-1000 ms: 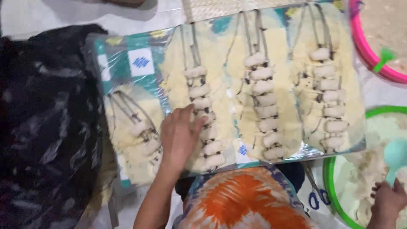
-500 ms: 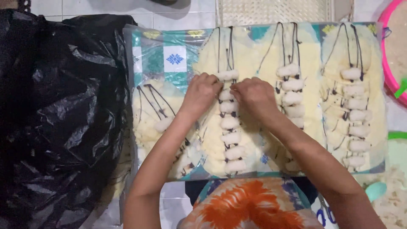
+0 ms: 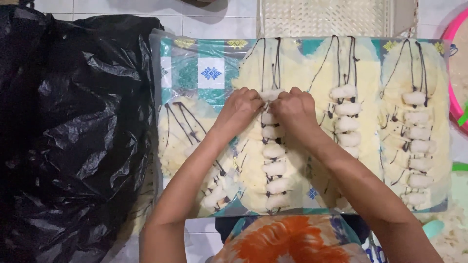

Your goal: Portioning filling onto dough strips and rolling them into small cylindrical shapes.

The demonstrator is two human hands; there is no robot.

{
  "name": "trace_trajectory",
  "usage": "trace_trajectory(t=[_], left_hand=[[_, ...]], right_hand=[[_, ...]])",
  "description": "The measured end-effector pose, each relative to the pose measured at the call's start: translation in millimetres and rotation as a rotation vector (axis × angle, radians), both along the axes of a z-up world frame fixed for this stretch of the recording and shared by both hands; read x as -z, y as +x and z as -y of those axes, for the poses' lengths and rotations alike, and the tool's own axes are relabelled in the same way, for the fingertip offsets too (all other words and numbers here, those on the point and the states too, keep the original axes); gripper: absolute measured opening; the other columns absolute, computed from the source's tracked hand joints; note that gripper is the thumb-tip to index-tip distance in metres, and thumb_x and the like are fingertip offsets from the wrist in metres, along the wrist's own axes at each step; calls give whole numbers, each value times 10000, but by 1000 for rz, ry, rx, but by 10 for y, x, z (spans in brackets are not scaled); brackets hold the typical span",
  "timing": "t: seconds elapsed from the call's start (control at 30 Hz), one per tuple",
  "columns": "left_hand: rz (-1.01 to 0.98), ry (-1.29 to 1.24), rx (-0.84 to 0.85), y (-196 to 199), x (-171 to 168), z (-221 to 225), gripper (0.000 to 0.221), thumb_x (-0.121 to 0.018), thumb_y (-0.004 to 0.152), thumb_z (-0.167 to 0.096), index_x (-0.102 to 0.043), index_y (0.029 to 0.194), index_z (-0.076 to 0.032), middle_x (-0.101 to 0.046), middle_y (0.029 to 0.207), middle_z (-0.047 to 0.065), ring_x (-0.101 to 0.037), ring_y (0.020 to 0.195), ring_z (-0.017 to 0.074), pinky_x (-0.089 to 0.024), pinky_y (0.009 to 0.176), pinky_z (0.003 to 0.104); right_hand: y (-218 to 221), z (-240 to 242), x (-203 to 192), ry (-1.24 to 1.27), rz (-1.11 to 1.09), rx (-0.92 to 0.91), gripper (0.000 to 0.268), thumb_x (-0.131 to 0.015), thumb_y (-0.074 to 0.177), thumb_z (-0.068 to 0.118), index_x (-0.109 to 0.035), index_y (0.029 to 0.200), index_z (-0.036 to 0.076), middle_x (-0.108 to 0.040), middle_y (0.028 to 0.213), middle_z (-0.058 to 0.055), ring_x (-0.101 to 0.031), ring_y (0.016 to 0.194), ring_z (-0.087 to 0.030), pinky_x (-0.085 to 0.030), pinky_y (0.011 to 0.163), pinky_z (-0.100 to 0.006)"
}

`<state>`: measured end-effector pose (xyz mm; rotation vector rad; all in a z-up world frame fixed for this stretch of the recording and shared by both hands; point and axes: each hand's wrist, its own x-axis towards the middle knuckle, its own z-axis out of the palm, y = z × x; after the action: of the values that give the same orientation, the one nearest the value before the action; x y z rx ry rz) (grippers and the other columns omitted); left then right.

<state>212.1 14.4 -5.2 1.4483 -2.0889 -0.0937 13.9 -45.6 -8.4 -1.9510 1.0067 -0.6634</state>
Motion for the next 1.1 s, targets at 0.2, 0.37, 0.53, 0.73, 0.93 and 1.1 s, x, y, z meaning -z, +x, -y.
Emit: trace_trajectory(t=[0.2, 0.37, 0.53, 0.73, 0.93, 1.1], left_hand=[[-39, 105, -55, -67, 26, 52, 206, -741, 895, -333, -739, 839, -135, -626, 830, 35, -592, 811, 250, -479, 708, 383], [-196, 218, -238, -149, 122, 259, 286, -586, 1010, -400, -736, 940, -168, -613, 829, 10, -597, 811, 234, -474, 732, 381], [-202, 160, -372, -190, 176, 474, 305, -537, 1031, -389, -733, 942, -173, -597, 819, 3, -592, 799, 227, -466, 705, 391], [-17, 440, -250, -370, -323, 404, 522, -272, 1091, -199, -394, 1569, -26, -362, 1629, 233, -351, 1513, 375, -230, 1264, 533], [138, 505, -115, -433, 127, 310, 686, -353, 1031, -281, -219, 1662, -46, -114, 1739, 162, -100, 1606, 336, -37, 1306, 513], [-91, 517, -347, -447, -153, 169, 764, -417, 1018, -290, -120, 1650, 19, -23, 1716, 277, 0, 1589, 436, 11, 1277, 590]], right_hand=[[50, 127, -72, -729, -740, -28, 133, -748, 862, 308, -691, 813, 199, -526, 711, 43, -554, 677, -193, -387, 562, -350], [-10, 119, -175, -707, -572, 50, 277, -740, 930, 421, -687, 1093, 203, -550, 1001, 16, -559, 867, -225, -445, 681, -382], [70, 312, -96, -472, -552, 170, 331, -599, 1042, 505, -694, 1140, 203, -539, 1091, -12, -553, 1038, -289, -450, 812, -430], [124, 227, -304, -443, -530, 166, 396, -517, 1103, 389, -610, 1437, 198, -572, 1256, -83, -470, 1296, -346, -410, 984, -495], [15, 7, -191, -206, -776, -56, 631, -317, 1056, 337, -264, 1658, 157, -217, 1729, -83, -24, 1544, -514, -132, 1162, -746], [-54, 16, -235, -38, -732, 54, 677, -240, 1068, 385, -182, 1662, 66, -91, 1741, -140, 36, 1551, -484, -57, 1213, -695]])
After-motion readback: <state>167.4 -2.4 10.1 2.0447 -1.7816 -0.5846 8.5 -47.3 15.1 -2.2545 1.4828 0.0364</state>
